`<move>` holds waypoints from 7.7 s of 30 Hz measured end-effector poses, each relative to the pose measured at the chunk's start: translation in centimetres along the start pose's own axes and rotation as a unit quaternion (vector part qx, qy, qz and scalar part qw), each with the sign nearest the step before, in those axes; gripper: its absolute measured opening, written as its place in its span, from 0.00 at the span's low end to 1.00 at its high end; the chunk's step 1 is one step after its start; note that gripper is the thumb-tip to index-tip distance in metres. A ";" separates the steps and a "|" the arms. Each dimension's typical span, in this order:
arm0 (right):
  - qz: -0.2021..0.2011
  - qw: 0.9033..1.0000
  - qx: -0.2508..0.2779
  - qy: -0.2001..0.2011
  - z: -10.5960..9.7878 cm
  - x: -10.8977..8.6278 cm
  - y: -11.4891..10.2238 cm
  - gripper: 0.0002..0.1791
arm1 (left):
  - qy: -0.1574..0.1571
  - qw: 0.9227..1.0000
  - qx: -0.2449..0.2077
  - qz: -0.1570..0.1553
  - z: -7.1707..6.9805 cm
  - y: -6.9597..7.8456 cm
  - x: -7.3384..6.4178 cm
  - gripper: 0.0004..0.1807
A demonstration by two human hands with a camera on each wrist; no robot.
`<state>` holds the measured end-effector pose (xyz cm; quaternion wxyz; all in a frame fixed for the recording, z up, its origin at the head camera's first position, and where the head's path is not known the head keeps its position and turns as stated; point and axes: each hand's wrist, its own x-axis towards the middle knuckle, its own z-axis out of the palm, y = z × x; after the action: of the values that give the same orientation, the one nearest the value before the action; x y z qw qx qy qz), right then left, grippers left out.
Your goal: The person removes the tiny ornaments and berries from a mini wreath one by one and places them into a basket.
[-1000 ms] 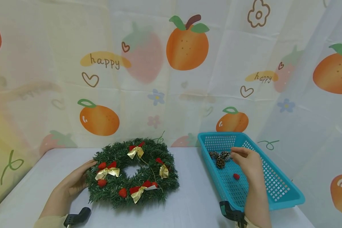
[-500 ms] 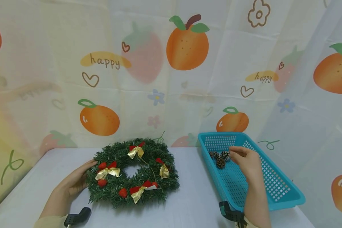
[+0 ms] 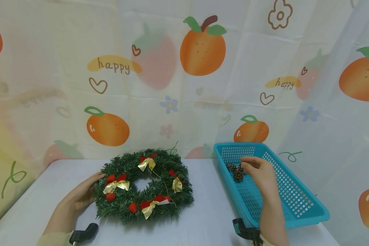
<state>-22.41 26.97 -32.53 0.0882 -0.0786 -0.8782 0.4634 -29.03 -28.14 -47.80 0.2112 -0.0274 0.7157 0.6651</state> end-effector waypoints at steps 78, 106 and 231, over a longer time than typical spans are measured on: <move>-0.147 0.929 0.151 -0.303 15.2 -0.4 -0.7 0.17 | 0.011 1.000 -0.016 -0.009 0.0 0.0 -0.2 0.46; -0.151 0.905 0.143 -0.371 17.5 -1.1 0.0 0.17 | 0.008 0.999 -0.032 0.001 0.2 0.0 -0.2 0.45; -0.121 0.948 0.158 -0.249 13.0 -0.4 -1.6 0.19 | 0.013 0.999 -0.029 -0.009 0.1 0.2 -0.2 0.46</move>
<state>-25.08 15.60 -38.41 -0.0668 0.1617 -0.7904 0.5871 -28.89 -28.10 -47.57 0.2071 -0.0485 0.6988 0.6830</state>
